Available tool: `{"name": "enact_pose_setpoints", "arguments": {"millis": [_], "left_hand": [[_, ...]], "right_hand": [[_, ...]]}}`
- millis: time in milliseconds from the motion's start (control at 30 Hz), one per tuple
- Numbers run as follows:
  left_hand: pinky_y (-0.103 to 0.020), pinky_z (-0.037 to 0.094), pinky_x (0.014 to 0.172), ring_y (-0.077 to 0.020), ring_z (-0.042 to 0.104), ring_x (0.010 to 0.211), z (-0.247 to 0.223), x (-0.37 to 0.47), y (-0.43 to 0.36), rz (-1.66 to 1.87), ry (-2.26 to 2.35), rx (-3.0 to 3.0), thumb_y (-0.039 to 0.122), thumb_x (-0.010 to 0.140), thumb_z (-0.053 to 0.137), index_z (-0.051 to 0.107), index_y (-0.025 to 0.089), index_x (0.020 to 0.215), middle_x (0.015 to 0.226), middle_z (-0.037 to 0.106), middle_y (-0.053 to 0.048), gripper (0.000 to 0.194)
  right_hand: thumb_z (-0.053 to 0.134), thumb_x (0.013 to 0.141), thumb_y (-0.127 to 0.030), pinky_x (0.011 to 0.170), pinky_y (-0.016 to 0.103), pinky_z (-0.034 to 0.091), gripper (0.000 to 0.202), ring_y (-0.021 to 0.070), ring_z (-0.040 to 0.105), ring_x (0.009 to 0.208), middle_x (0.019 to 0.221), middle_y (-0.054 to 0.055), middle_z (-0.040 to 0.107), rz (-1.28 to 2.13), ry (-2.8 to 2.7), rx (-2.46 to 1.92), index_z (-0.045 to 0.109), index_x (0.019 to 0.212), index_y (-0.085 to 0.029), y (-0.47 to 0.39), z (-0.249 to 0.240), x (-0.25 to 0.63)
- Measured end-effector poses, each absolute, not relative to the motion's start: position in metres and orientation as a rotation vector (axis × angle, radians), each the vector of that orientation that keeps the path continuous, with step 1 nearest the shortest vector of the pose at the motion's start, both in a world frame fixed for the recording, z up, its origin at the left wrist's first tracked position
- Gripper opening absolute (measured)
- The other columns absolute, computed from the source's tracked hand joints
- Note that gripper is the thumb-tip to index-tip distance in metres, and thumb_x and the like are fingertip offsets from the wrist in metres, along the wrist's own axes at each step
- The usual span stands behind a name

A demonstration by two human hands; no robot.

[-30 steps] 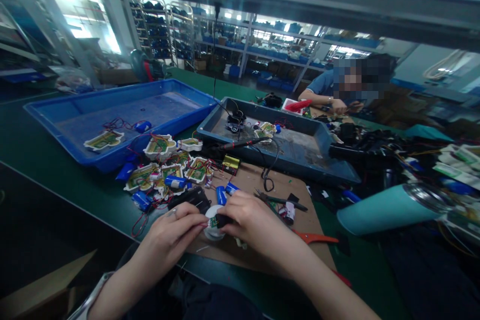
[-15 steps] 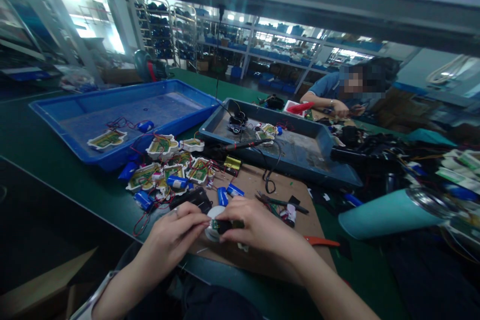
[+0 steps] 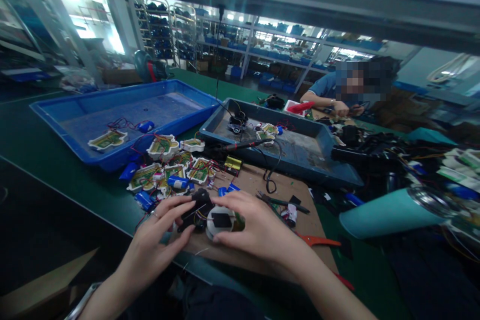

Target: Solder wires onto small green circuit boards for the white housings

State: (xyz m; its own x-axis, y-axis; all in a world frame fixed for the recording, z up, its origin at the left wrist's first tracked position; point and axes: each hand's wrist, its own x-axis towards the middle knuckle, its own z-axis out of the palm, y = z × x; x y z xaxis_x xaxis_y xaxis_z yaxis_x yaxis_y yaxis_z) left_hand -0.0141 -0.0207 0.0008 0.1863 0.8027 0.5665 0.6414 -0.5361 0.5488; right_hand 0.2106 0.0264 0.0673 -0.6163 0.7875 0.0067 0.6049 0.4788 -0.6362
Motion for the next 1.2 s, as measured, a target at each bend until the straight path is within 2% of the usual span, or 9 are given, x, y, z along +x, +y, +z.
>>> {"name": "enact_pose_setpoints", "arguments": {"millis": [100,267,400,533,767,900,967,1067,1200], "left_hand": [[-0.036,0.055,0.087,-0.0213,0.06,0.106,-0.009,-0.029,-0.022,1.282,1.511,2.332,0.017,0.086,0.056,0.055,0.021,0.118,0.117,0.059,-0.009,0.032],[-0.04,0.052,0.088,-0.0234,0.057,0.108,-0.02,-0.034,-0.021,1.26,1.584,2.363,0.021,0.087,0.056,0.056,0.019,0.117,0.116,0.059,-0.01,0.03],[-0.044,0.048,0.09,-0.0253,0.055,0.107,-0.016,-0.02,-0.015,1.149,1.608,2.386,0.028,0.088,0.057,0.052,0.019,0.125,0.12,0.058,-0.01,0.039],[-0.046,0.043,0.087,-0.0288,0.052,0.106,-0.004,-0.002,-0.009,1.068,1.615,2.432,0.034,0.087,0.059,0.056,0.022,0.125,0.119,0.059,-0.01,0.039],[-0.039,0.042,0.081,-0.0224,0.057,0.092,0.026,0.011,0.011,1.021,1.39,2.272,0.022,0.092,0.048,0.067,0.021,0.088,0.096,0.068,-0.003,0.019],[-0.041,0.04,0.095,-0.0208,0.059,0.102,0.032,0.005,0.019,1.081,1.238,2.166,0.022,0.092,0.051,0.06,0.02,0.113,0.109,0.068,-0.004,0.023],[-0.041,0.038,0.1,-0.0189,0.061,0.1,0.03,0.001,0.022,1.08,1.186,2.144,0.019,0.091,0.051,0.063,0.02,0.106,0.105,0.069,-0.003,0.019],[-0.037,0.044,0.092,-0.0184,0.062,0.093,0.027,-0.006,0.025,1.103,1.267,2.094,0.02,0.092,0.05,0.065,0.019,0.095,0.097,0.07,-0.003,0.015],[-0.037,0.047,0.085,-0.0226,0.062,0.096,0.027,-0.006,0.031,1.097,1.276,2.057,0.026,0.085,0.062,0.061,0.018,0.11,0.104,0.069,-0.005,0.026]], "right_hand": [[0.079,0.065,-0.039,0.102,0.045,0.037,0.06,0.0274,0.05,0.118,0.126,0.01,0.056,0.945,-2.345,-1.386,0.059,0.12,-0.022,0.027,0.069,0.22],[0.063,0.076,-0.027,0.074,0.029,0.044,0.008,0.0161,0.056,0.081,0.088,0.004,0.06,1.055,-2.232,-1.463,0.062,0.076,-0.018,0.023,0.06,0.224],[0.053,0.079,-0.03,0.051,0.021,0.036,0.013,0.0099,0.047,0.056,0.064,-0.001,0.053,1.199,-2.046,-1.507,0.052,0.074,-0.018,0.017,0.063,0.223],[0.052,0.077,-0.037,0.048,0.021,0.035,0.019,0.009,0.046,0.053,0.064,-0.001,0.053,1.238,-1.917,-1.499,0.048,0.074,-0.019,0.011,0.079,0.219],[0.057,0.076,-0.043,0.052,0.021,0.037,0.026,0.0093,0.045,0.058,0.064,-0.002,0.049,1.099,-1.839,-1.405,0.051,0.072,-0.018,0.017,0.107,0.205],[0.058,0.076,-0.045,0.046,0.021,0.034,0.028,0.0081,0.041,0.052,0.061,-0.002,0.049,1.12,-1.821,-1.318,0.053,0.073,-0.018,0.032,0.109,0.19],[0.058,0.075,-0.048,0.045,0.021,0.034,0.03,0.0081,0.041,0.05,0.06,-0.002,0.05,1.115,-1.799,-1.282,0.054,0.073,-0.018,0.041,0.106,0.181],[0.06,0.072,-0.05,0.045,0.021,0.034,0.033,0.0081,0.041,0.049,0.059,-0.001,0.052,1.146,-1.746,-1.23,0.055,0.071,-0.017,0.051,0.103,0.17],[0.064,0.07,-0.049,0.043,0.02,0.032,0.033,0.0069,0.04,0.047,0.057,-0.001,0.053,1.176,-1.685,-1.191,0.055,0.071,-0.017,0.058,0.105,0.164]]}}
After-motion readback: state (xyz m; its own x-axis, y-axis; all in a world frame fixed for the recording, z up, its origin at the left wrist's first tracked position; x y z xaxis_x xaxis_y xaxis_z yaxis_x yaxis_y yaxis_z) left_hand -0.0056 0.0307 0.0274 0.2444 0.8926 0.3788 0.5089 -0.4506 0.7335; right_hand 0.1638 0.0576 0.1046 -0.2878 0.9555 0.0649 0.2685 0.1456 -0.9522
